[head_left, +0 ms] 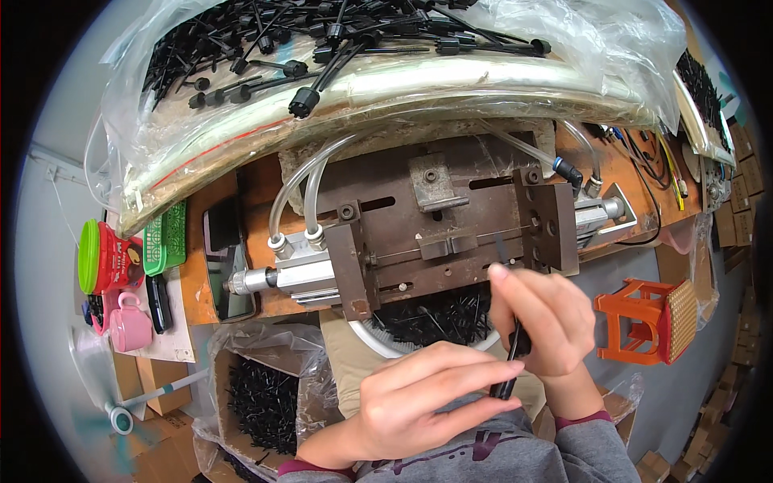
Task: Manually assemble and secure components using a pneumatic jig.
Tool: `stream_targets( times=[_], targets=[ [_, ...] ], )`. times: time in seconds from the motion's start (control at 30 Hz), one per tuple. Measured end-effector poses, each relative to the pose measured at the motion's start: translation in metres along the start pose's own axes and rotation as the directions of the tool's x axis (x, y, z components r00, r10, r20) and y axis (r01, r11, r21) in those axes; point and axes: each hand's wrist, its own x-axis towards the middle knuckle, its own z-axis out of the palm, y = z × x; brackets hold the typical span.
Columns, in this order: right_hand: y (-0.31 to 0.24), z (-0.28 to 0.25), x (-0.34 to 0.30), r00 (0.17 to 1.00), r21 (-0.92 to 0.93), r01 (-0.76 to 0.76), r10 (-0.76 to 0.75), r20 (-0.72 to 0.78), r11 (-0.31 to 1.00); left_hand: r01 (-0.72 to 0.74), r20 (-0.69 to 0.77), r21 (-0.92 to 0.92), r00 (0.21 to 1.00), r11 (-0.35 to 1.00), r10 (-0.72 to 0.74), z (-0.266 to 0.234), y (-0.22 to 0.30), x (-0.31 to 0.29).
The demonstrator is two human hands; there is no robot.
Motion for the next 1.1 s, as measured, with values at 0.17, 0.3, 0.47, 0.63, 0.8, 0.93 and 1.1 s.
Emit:
stream_targets(
  times=[0.17,0.3,0.47,0.63,0.8,0.93,1.1],
  targets=[
    [0.013,-0.002,0.000,0.995,0.054,-0.094,0.096,-0.037,0.994,-0.030,0.006,-0.086,1.000,0.996,0.031,-0.003,-0.012,-0.005],
    [0.008,-0.008,0.003,0.973,0.187,-0.228,0.231,0.008,0.955,-0.075,-0.044,-0.231,0.997,0.970,0.066,-0.005,-0.016,-0.006],
    [0.010,-0.012,-0.003,0.885,0.412,-0.439,0.464,0.043,0.799,-0.122,-0.091,0.447,0.979,0.886,0.181,-0.006,-0.011,-0.003],
    [-0.002,-0.025,0.003,0.890,0.657,-0.375,0.453,0.057,0.654,-0.102,-0.015,0.748,0.985,0.656,0.170,0.010,-0.041,0.002],
    [0.010,-0.038,-0.002,0.934,0.445,-0.356,0.325,0.146,0.822,-0.086,0.020,0.805,0.993,0.587,0.118,0.010,-0.037,0.012],
    [0.009,-0.038,-0.002,0.955,0.554,-0.276,0.288,0.066,0.785,-0.100,0.055,0.811,0.994,0.576,0.095,0.007,-0.033,0.016],
    [0.009,-0.042,-0.005,0.940,0.568,-0.334,0.307,0.147,0.752,-0.099,0.081,0.815,0.995,0.571,0.057,0.003,-0.028,0.016]
  ],
)
